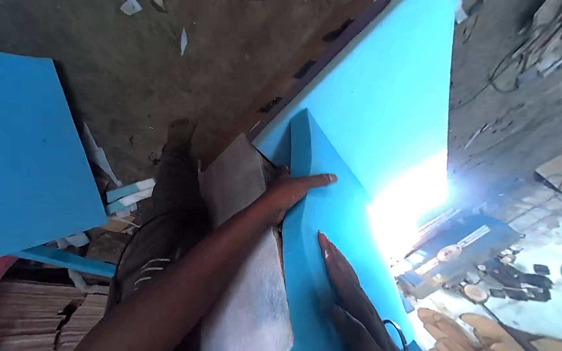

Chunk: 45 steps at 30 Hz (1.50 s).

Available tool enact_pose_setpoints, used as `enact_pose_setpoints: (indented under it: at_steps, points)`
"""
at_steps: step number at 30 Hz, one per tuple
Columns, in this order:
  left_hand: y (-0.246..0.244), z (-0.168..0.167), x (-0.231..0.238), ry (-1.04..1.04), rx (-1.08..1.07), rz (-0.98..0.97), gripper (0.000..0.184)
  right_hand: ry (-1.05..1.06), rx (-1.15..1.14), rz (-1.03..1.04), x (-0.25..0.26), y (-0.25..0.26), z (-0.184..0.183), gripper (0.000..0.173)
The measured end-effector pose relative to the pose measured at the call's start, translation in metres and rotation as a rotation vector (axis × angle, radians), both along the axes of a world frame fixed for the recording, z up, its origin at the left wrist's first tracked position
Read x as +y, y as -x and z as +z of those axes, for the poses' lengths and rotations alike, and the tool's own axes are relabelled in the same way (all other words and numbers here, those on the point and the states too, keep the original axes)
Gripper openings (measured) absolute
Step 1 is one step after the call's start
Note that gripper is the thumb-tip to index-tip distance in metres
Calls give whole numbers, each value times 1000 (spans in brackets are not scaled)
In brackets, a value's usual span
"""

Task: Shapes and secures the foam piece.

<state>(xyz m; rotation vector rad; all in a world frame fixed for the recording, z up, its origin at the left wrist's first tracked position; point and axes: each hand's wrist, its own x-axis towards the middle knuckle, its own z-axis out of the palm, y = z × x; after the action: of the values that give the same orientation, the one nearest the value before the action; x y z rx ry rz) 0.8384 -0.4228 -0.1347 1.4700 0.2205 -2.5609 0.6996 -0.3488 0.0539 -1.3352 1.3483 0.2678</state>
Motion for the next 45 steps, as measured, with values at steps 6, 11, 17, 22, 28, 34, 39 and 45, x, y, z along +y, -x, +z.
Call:
enact_pose_setpoints:
  at_steps: [6, 11, 17, 22, 28, 34, 39, 45]
  points:
    - [31, -41, -4, -79, 44, 206, 111, 173, 53, -167, -33, 63, -48, 68]
    - [35, -27, -31, 6, 27, 141, 90, -7, 311, -120, -56, 65, -125, 81]
    - [10, -17, -21, 39, -70, 58, 77, 5, 397, -120, -36, 26, -129, 81]
    - [4, -25, -13, -4, -77, 77, 70, -6, 431, -106, -30, 13, -134, 80]
    - [-1, -27, -6, 4, -108, 84, 77, -16, 444, -76, -26, 8, -137, 77]
    - [-2, -17, -4, -4, -187, 65, 67, -20, 435, -18, -27, 5, -134, 76]
    - [-10, -47, 0, 10, -102, 38, 77, -72, 391, 13, -28, 8, -138, 82]
    - [1, -122, -33, 291, -180, -269, 104, -166, 294, 29, -32, 21, -146, 81]
